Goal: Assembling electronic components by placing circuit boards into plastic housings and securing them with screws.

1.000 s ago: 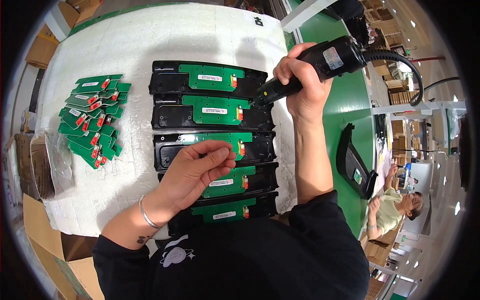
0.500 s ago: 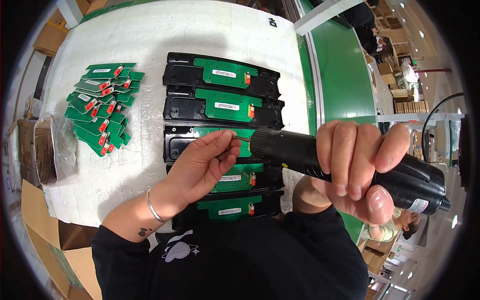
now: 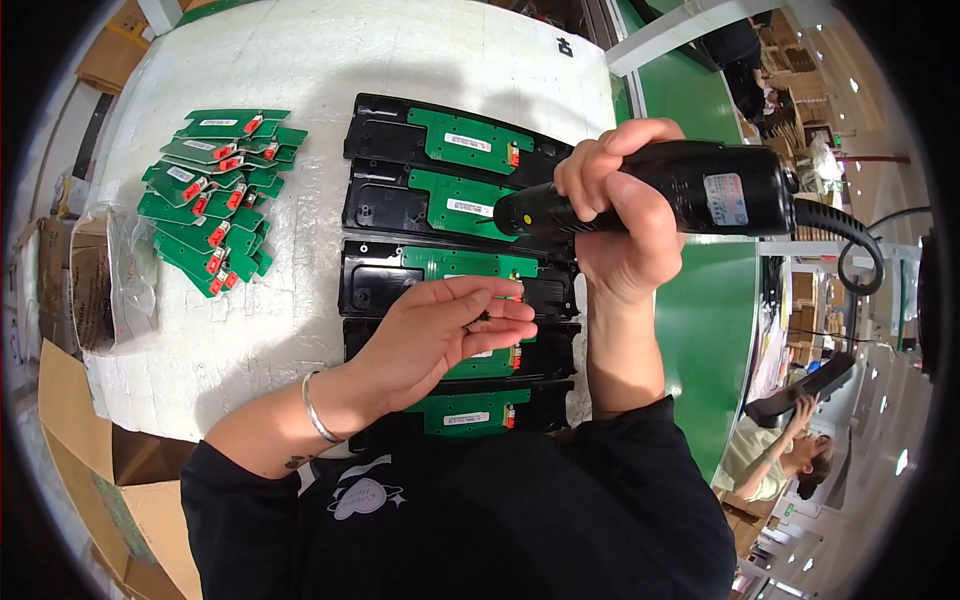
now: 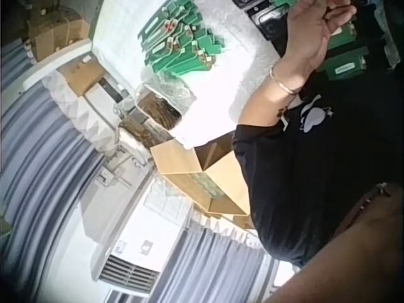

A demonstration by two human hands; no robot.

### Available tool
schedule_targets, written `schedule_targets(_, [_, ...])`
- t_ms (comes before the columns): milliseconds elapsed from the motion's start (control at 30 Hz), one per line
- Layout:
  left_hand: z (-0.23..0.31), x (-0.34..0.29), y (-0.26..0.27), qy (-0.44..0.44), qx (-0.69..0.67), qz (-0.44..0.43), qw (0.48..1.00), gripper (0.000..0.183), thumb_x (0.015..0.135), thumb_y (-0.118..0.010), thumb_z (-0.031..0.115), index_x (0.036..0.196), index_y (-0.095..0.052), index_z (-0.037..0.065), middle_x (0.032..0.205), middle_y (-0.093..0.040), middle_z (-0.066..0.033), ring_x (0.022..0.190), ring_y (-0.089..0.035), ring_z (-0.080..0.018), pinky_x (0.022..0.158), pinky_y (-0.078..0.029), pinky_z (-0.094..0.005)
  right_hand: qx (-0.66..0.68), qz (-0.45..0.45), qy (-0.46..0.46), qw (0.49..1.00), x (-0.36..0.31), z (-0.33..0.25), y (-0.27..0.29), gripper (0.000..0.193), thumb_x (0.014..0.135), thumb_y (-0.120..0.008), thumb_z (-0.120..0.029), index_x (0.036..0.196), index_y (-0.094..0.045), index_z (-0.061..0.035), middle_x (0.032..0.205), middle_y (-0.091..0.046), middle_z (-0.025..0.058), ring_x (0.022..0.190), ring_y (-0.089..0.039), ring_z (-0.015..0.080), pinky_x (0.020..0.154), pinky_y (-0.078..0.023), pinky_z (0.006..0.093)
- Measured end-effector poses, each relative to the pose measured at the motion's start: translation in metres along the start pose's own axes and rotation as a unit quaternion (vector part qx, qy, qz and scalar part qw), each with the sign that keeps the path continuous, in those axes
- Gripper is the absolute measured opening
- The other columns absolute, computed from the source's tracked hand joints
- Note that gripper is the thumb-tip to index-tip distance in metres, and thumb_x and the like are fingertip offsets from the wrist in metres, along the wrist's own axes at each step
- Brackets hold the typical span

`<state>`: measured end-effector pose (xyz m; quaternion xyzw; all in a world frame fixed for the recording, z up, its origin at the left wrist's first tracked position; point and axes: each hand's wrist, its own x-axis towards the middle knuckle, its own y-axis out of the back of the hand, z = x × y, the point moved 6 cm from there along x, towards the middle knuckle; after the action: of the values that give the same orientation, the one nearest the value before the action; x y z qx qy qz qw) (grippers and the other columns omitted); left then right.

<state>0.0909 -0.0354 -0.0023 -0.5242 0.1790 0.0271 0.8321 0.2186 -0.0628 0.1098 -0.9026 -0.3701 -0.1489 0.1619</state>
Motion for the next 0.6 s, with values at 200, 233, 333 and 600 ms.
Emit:
schedule_targets(200, [0.004, -0.002, -0.002, -0.006, 0.024, -0.019, 1.0, 0.017, 0.092, -0.048, 0.015, 0.1, -0.056, 0.002, 0.095, -0.06, -0.0107, 0.087, -0.061, -0.0177, 0.072, -0.05, -0.0242, -0.005, -0.001, -0.012, 1.0, 0.0, 0.008, 0.001, 0.021, 0.067, -0.046, -0.007, 0.087, -0.046, -0.0003, 0.059, -0.041, 0.0036, 0.048, -0.036, 0.0124, 0.053, -0.035, 0.0306])
schedule_targets(233, [0.005, -0.003, -0.001, -0.006, 0.023, -0.019, 1.0, 0.017, 0.092, -0.048, 0.015, 0.1, -0.056, 0.002, 0.095, -0.06, -0.0107, 0.087, -0.061, -0.0177, 0.072, -0.05, -0.0242, -0.007, -0.002, -0.014, 1.0, 0.001, 0.009, 0.0, 0.02, 0.067, -0.045, -0.006, 0.087, -0.046, -0.0003, 0.059, -0.042, 0.0038, 0.048, -0.036, 0.0123, 0.052, -0.034, 0.0301])
schedule_targets(333, [0.006, -0.004, -0.001, -0.011, 0.05, -0.018, 0.999, 0.015, 0.088, -0.054, 0.014, 0.096, -0.059, 0.002, 0.091, -0.062, -0.0078, 0.084, -0.062, -0.0154, 0.071, -0.05, -0.023, -0.016, -0.014, -0.02, 1.0, 0.001, 0.01, -0.003, 0.019, 0.067, -0.045, -0.005, 0.086, -0.046, -0.0004, 0.058, -0.041, 0.0043, 0.047, -0.035, 0.0121, 0.05, -0.033, 0.0291])
schedule_targets(600, [0.012, -0.002, 0.002, -0.034, -0.003, 0.063, 0.997, 0.018, 0.087, -0.056, 0.014, 0.1, -0.059, 0.002, 0.089, -0.062, -0.0058, 0.081, -0.061, -0.0129, 0.073, -0.05, -0.0219, 0.042, -0.029, -0.033, 0.998, 0.004, 0.018, -0.001, 0.016, 0.067, -0.052, 0.006, 0.082, -0.049, 0.0023, 0.06, -0.052, 0.0061, 0.049, -0.048, 0.0102, 0.046, -0.04, 0.0231])
